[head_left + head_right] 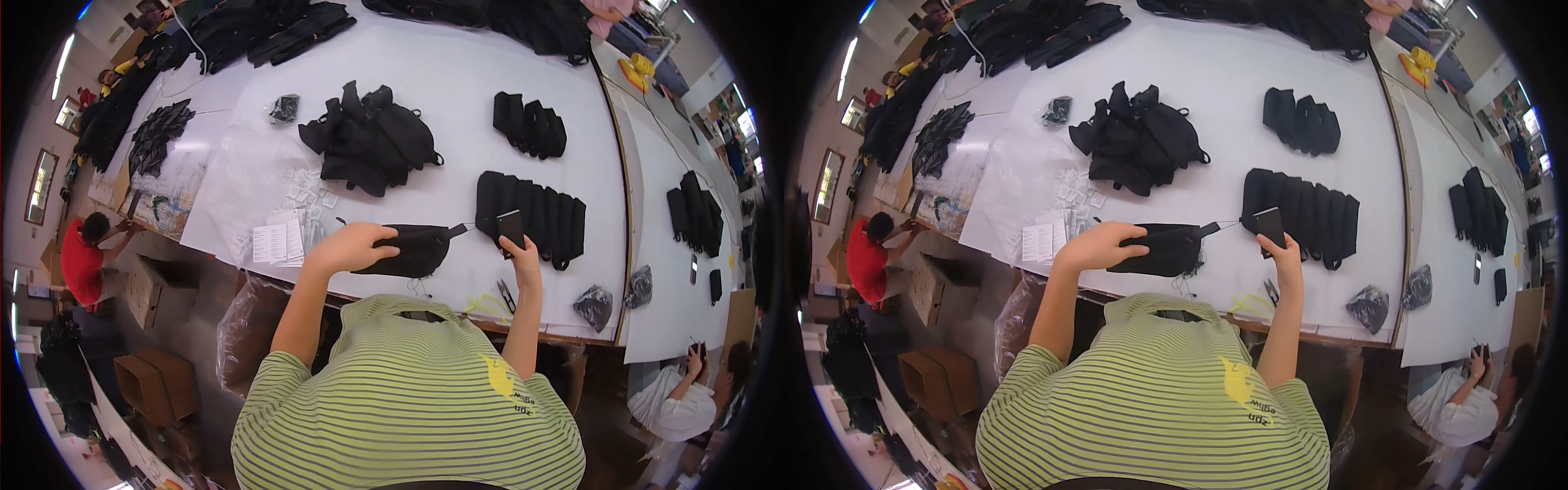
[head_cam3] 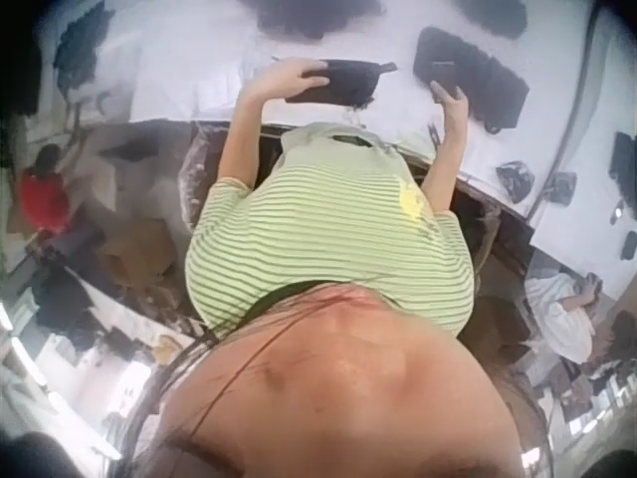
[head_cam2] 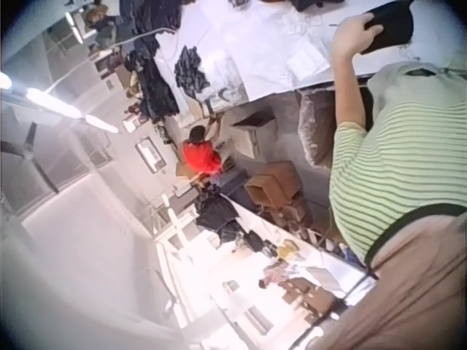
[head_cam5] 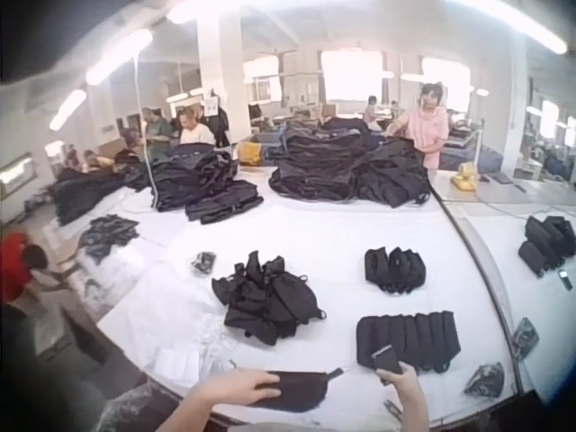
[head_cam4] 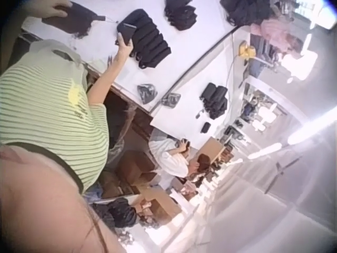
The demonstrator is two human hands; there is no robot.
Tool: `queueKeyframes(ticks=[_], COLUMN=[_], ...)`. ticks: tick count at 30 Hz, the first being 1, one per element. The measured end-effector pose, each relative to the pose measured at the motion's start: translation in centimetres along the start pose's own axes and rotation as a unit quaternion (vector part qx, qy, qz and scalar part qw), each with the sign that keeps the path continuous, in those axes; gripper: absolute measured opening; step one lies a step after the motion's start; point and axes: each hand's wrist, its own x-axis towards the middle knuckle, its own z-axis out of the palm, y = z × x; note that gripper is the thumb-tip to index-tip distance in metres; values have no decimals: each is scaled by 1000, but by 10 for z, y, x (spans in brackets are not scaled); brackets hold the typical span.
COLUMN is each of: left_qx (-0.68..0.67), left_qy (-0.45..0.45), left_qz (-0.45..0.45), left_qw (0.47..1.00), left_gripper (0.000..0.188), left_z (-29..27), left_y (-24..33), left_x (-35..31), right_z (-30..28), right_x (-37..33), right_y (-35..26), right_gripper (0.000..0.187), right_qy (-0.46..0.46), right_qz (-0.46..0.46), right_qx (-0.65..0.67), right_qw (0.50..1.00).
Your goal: The worker is assembling and inspecting black fabric pouches, inserting components and snipping loose threads in a factory setting.
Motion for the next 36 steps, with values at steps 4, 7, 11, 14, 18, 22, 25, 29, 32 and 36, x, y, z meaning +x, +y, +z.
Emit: queueKeyframes(ticks=[4,7,11,14,18,22,25,29,32,36], left_qx=[-41,-66,-48,-21,-24,-43,-39,-51,-57,-58], left_qy=[-14,-40,-17,-79,-66,-104,-135,-98,-98,-108], left_qz=[-38,-36,-11,-42,6,50,48,42,27,40], left_qw=[998,996,999,996,998,992,989,993,993,992], left_gripper=[30,30,32,33,33,31,32,32,32,34], left_z=[0,12,20,13,31,38,36,39,39,39], left_y=[13,17,18,22,20,26,30,22,18,18], left_x=[-3,2,4,6,3,9,10,4,3,4], right_z=[-3,11,12,10,39,69,73,77,78,70], right_x=[1,3,13,19,10,6,8,1,-3,1], right_y=[8,10,17,23,16,34,35,23,17,30], right_gripper=[20,19,21,21,25,35,41,39,38,39], right_qy=[39,63,82,104,-20,-178,-106,-30,15,19], right_qz=[-7,-13,-12,5,89,97,157,192,202,130], right_qx=[81,210,326,430,664,624,568,502,467,426], right_qw=[996,976,942,897,742,755,801,843,861,895])
